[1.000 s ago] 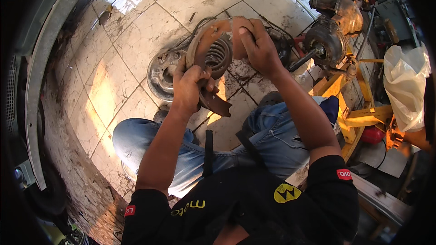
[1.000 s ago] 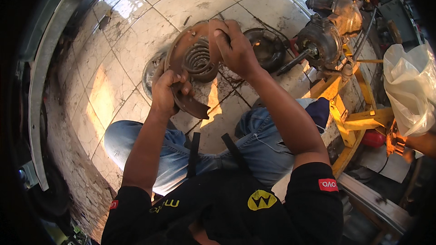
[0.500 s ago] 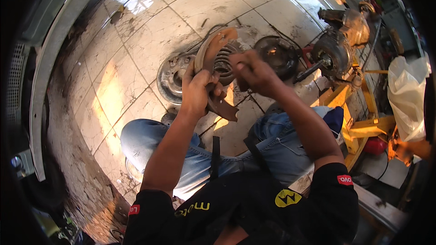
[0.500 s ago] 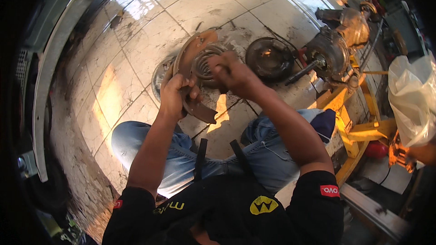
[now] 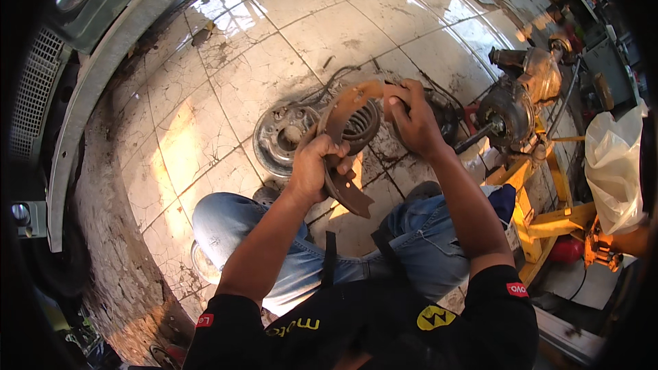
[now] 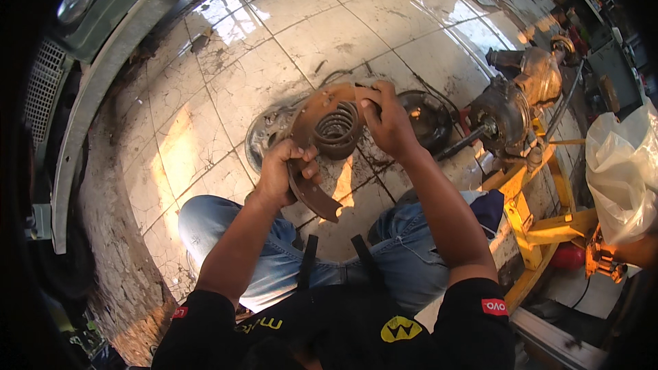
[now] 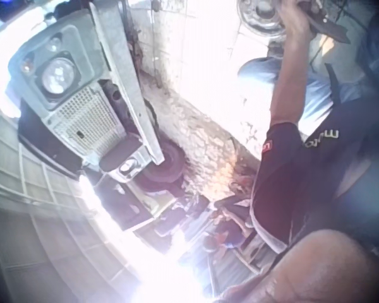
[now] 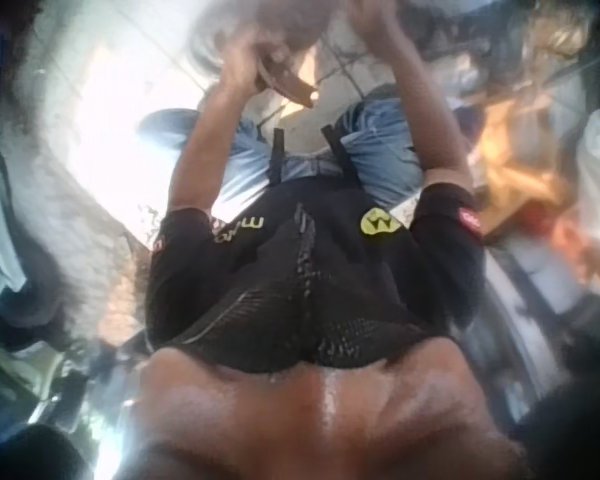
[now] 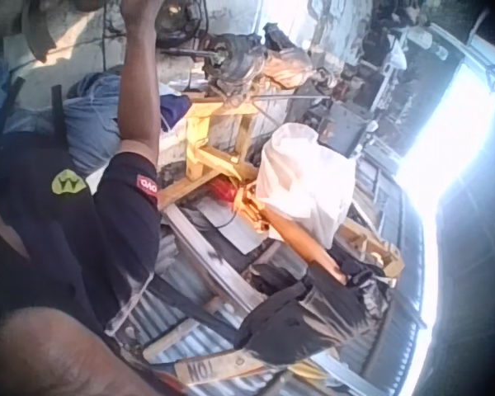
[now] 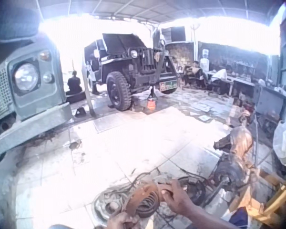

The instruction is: The person sits on the floor of a workshop and scrubs a curved brake shoe with a sanding block. They repeatedly rub the surface to remove rust and debris, turning the part over to clean different areas. The person also handles a metal spring and other brake components during the process.

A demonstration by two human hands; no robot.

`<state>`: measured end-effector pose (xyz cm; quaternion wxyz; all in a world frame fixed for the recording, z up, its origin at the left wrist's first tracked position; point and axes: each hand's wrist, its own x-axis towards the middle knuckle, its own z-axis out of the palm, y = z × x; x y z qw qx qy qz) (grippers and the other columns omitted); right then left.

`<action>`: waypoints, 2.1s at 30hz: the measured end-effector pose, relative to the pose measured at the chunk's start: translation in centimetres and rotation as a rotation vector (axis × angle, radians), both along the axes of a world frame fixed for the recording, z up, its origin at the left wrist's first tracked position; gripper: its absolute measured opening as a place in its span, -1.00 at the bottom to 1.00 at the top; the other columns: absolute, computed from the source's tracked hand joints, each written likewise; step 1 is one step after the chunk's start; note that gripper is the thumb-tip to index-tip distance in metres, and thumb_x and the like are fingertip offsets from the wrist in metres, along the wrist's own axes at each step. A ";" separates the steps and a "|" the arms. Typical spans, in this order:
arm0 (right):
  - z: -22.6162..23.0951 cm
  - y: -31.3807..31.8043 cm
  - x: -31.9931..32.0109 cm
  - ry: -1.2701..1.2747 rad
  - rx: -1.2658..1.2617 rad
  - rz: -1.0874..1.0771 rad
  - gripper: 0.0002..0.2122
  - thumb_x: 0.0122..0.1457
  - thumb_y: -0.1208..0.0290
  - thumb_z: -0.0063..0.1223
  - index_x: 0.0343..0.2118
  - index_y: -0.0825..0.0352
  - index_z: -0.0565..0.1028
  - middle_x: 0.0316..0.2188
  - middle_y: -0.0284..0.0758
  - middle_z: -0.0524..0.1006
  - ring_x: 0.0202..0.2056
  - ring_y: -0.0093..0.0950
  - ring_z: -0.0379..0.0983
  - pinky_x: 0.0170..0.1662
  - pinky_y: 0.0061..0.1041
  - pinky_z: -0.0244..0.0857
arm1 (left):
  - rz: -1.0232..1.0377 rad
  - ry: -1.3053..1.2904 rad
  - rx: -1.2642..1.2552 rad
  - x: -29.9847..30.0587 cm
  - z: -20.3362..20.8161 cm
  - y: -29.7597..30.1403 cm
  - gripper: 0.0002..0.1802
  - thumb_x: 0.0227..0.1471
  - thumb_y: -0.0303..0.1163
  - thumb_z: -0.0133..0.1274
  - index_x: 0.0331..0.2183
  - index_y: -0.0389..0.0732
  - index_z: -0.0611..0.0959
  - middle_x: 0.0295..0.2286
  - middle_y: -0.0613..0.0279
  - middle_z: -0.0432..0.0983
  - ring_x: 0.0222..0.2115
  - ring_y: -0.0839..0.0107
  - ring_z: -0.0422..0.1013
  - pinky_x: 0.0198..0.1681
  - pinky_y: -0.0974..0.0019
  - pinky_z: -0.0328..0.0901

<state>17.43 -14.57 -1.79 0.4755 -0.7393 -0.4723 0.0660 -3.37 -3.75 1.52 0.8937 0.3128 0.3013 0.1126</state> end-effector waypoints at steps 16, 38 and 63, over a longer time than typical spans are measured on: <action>0.7 0.6 1.1 0.517 0.079 -0.139 -0.69 0.08 0.48 0.19 -0.14 0.46 0.39 -0.21 -0.23 0.48 -0.16 -0.52 0.39 -0.08 -0.50 0.28 | 0.013 -0.054 -0.092 0.1 0.1 -0.3 -0.82 -0.11 -0.40 -0.15 -0.34 -0.09 0.35 -0.51 0.29 0.28 -0.59 0.43 0.23 -0.45 0.20 0.28; 2.5 1.0 0.2 0.288 0.081 0.005 -0.89 0.18 0.49 0.02 -0.27 0.36 0.38 -0.45 -0.42 0.36 -0.37 -0.62 0.24 -0.23 -0.58 0.22 | 0.051 -0.090 -0.127 0.8 -0.6 0.1 -0.78 -0.12 -0.36 -0.14 -0.31 -0.11 0.40 -0.50 0.33 0.30 -0.58 0.46 0.24 -0.44 0.20 0.28; 4.5 3.6 -2.5 0.782 0.011 0.018 -0.49 0.37 0.03 -0.30 0.15 0.39 0.30 0.00 -0.26 0.42 -0.03 -0.58 0.35 0.03 -0.53 0.28 | 0.120 -0.111 0.273 1.5 0.6 -0.9 -0.62 -0.16 -0.53 -0.13 -0.18 -0.23 0.44 -0.52 0.19 0.33 -0.65 0.39 0.25 -0.60 0.24 0.31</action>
